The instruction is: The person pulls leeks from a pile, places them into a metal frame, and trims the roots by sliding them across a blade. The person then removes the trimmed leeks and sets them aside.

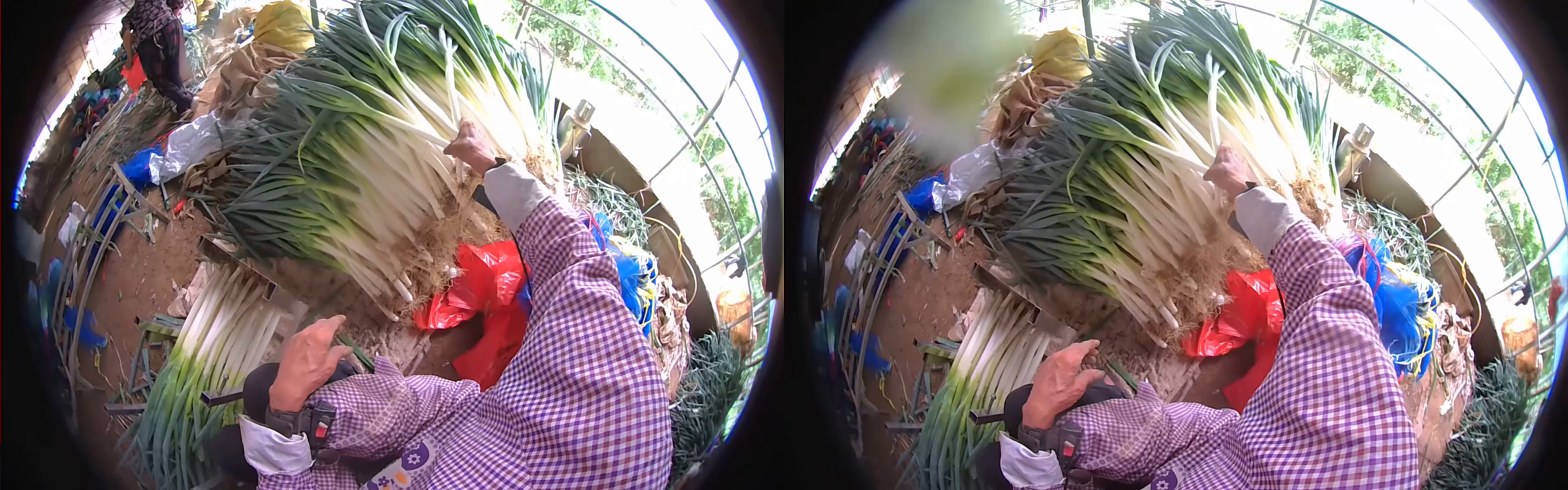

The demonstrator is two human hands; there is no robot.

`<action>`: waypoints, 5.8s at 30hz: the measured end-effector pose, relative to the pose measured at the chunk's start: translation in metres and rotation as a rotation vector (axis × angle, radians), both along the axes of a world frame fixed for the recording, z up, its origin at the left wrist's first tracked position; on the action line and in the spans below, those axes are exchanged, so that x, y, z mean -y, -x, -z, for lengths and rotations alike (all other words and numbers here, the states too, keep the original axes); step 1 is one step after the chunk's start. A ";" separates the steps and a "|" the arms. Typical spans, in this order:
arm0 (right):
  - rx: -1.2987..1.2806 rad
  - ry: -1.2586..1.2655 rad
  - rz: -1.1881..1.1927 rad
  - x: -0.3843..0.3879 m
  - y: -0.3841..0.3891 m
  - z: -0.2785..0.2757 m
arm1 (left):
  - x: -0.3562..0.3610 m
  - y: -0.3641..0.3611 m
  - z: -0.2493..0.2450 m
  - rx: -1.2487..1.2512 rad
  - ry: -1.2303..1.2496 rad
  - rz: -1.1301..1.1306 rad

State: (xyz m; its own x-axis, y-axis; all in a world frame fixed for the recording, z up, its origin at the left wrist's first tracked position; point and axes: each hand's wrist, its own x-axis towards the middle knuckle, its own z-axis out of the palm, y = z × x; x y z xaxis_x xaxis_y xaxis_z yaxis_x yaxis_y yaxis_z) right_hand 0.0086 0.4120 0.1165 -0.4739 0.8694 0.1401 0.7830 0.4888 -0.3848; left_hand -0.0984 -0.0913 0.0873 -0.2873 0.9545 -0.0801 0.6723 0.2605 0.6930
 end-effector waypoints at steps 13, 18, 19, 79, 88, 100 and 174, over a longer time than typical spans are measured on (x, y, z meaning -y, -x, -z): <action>0.063 0.002 0.136 0.031 0.016 0.046 | -0.009 -0.004 -0.010 -0.029 0.037 0.023; 0.162 -0.127 0.157 0.040 0.019 0.061 | -0.003 0.000 -0.005 -0.039 0.043 0.021; 0.169 -0.139 0.154 0.039 0.018 0.058 | -0.002 0.000 -0.005 -0.038 0.040 0.018; 0.089 0.519 -0.498 0.422 -0.313 -0.068 | -0.069 -0.125 0.067 2.354 -0.992 0.038; -0.010 0.359 -0.509 0.403 -0.334 -0.051 | -0.068 -0.121 0.022 2.027 -1.096 -0.006; -0.182 0.179 -0.913 0.345 -0.164 -0.078 | 0.031 0.009 -0.115 1.411 -1.457 -0.150; -0.109 -0.280 -1.483 0.512 0.307 0.214 | 0.288 0.200 0.107 -0.684 0.223 -0.848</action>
State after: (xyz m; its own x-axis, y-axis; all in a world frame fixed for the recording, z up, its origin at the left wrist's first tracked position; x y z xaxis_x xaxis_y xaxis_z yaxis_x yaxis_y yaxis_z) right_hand -0.2987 -0.0998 -0.0980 -0.8485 -0.4316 0.3063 -0.4949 0.8521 -0.1702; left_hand -0.2984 -0.3797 -0.0201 -0.8892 0.4122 0.1988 0.4401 0.8893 0.1245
